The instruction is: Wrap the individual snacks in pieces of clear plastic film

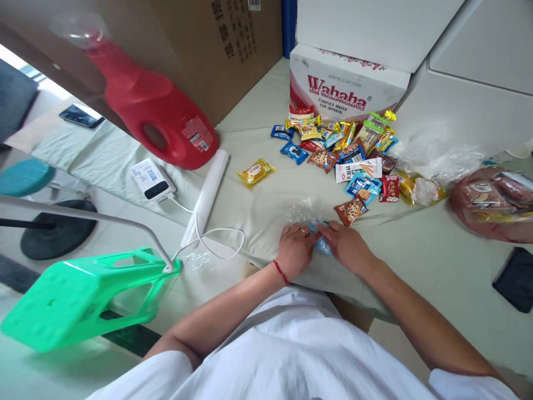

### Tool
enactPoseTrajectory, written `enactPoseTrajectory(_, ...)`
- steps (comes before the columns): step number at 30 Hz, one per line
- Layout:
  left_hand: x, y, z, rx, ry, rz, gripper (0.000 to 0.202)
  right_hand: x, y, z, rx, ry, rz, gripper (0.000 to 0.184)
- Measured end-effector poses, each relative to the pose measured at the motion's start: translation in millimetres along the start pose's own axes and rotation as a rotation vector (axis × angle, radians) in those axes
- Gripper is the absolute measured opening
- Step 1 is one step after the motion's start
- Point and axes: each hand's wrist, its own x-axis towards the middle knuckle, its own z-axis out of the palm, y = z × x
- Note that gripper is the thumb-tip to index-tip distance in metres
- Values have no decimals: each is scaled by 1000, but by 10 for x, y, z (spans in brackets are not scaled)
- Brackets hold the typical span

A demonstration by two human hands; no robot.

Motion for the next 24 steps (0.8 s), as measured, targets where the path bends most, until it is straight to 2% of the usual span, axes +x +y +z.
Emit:
enactPoseTrajectory(3,-15,-107,-3,-209,-14,-20,31,-129,-98,223,-79,1,-29,55)
enactPoseTrajectory(5,-54,-211,-8,-394,31,-42,30,-161,-139,289,-130,25,-53,60)
enactPoseTrajectory(7,-77,-314,-25,-499,201,-188,29,-166,-186,295,-174,44,-64,61)
enactPoseTrajectory(9,-45,-378,-53,-444,409,-411,27,-163,-243,276,-203,54,-58,61)
enactPoseTrajectory(10,-5,-384,-65,-375,462,-498,30,-161,-271,268,-207,58,-58,61)
enactPoseTrajectory(11,46,-369,-75,-299,462,-547,37,-160,-297,265,-208,61,-57,61)
enactPoseTrajectory(12,102,-337,-82,-229,410,-560,48,-160,-319,267,-209,66,-53,60)
enactPoseTrajectory(14,204,-245,-95,-127,229,-527,67,-167,-344,286,-211,79,-43,57)
enactPoseTrajectory(15,236,-203,-109,-89,149,-506,69,-174,-347,299,-212,86,-38,55)
enactPoseTrajectory(17,248,-159,-164,-39,59,-487,54,-199,-336,328,-207,93,-27,57)
enactPoseTrajectory(20,161,-183,-306,-123,22,-490,14,-256,-317,366,-172,95,-32,68)
enactPoseTrajectory(21,126,-189,-352,-205,14,-489,9,-276,-322,377,-156,98,-32,71)
enactPoseTrajectory(24,77,-107,-407,-481,23,-435,13,-327,-372,409,-96,109,3,71)
